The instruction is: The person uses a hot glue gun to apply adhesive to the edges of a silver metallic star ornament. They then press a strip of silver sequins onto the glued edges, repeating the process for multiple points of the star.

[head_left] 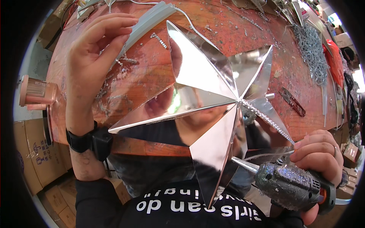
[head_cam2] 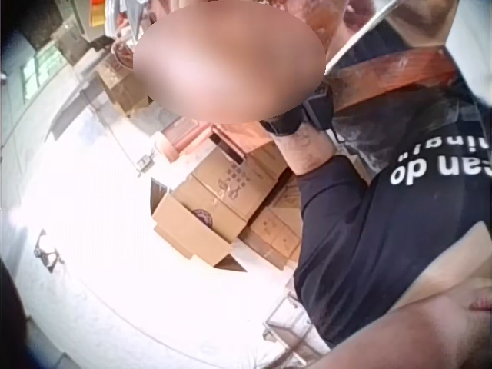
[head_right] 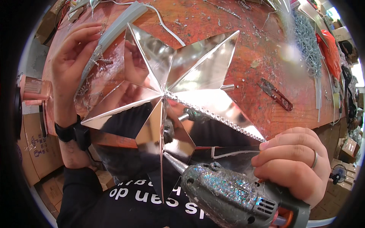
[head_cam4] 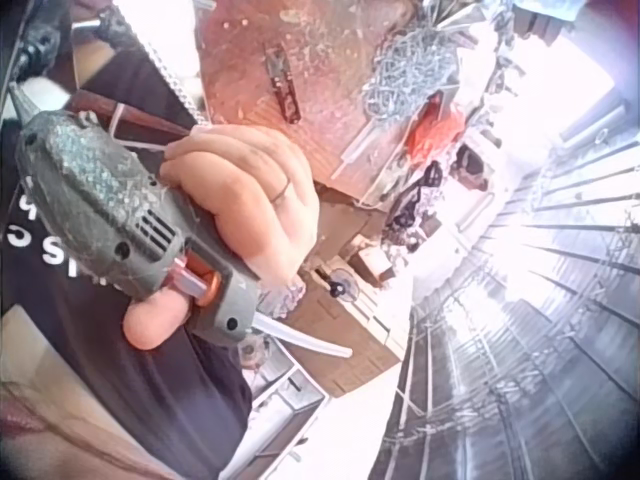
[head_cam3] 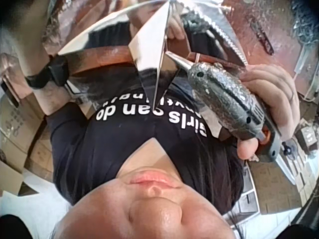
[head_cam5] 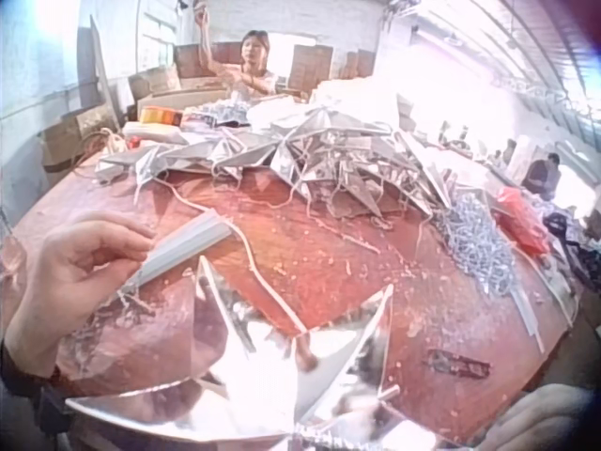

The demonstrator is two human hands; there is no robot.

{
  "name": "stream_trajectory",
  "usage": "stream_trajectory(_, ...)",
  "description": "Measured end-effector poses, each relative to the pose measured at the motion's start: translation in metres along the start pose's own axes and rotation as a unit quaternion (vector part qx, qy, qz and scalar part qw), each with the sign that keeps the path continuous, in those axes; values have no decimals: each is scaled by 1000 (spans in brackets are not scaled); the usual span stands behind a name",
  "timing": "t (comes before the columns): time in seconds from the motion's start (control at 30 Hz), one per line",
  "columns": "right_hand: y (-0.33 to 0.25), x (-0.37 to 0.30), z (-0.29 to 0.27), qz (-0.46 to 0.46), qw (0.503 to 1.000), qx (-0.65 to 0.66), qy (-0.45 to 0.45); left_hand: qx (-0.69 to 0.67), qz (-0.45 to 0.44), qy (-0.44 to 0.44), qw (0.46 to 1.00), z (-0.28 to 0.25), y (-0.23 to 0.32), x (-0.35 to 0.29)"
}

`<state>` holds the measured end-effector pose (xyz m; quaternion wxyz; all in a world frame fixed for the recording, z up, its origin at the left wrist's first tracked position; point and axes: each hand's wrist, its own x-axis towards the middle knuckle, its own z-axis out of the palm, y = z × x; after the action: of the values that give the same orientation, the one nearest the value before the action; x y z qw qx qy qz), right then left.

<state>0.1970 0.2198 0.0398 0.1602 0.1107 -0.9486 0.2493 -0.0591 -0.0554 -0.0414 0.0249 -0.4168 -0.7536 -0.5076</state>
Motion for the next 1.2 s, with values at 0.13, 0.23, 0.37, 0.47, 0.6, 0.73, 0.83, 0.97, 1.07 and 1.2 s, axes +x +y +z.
stream_trajectory(0.13, 0, 0, 2, -1, 1000, 3, 14, 6, 10, 1, 1000, 0, 0, 1)
stream_trajectory(0.23, -7, -1, 5, 22, 999, -16, 26, 8, 19, -1, 1000, 0, 0, 1)
stream_trajectory(0.37, -12, -2, 5, 45, 999, -23, 20, 15, 35, -4, 999, -1, 0, 2)
stream_trajectory(0.47, -12, -6, 1, 40, 999, -8, -6, 24, 19, -6, 1000, -2, 2, 1)
stream_trajectory(0.6, -13, -7, -5, 20, 999, 8, -49, 4, -6, -1, 1000, -1, 3, 0)
stream_trajectory(0.73, -11, -13, -8, -28, 997, 8, -70, 23, -9, 14, 1000, -1, 2, 0)
stream_trajectory(0.83, -14, -15, -5, -43, 997, 2, -59, 26, -19, 32, 999, -3, 0, -2)
stream_trajectory(0.97, -20, -23, 3, -18, 999, 23, -21, 19, -42, 48, 998, -2, -4, -1)
stream_trajectory(1.07, -15, -22, -4, -33, 997, 15, -74, 25, -44, 55, 997, -5, -4, -2)
stream_trajectory(1.2, -13, -22, -3, -37, 995, 9, -89, 24, -25, 43, 998, -5, -7, -2)
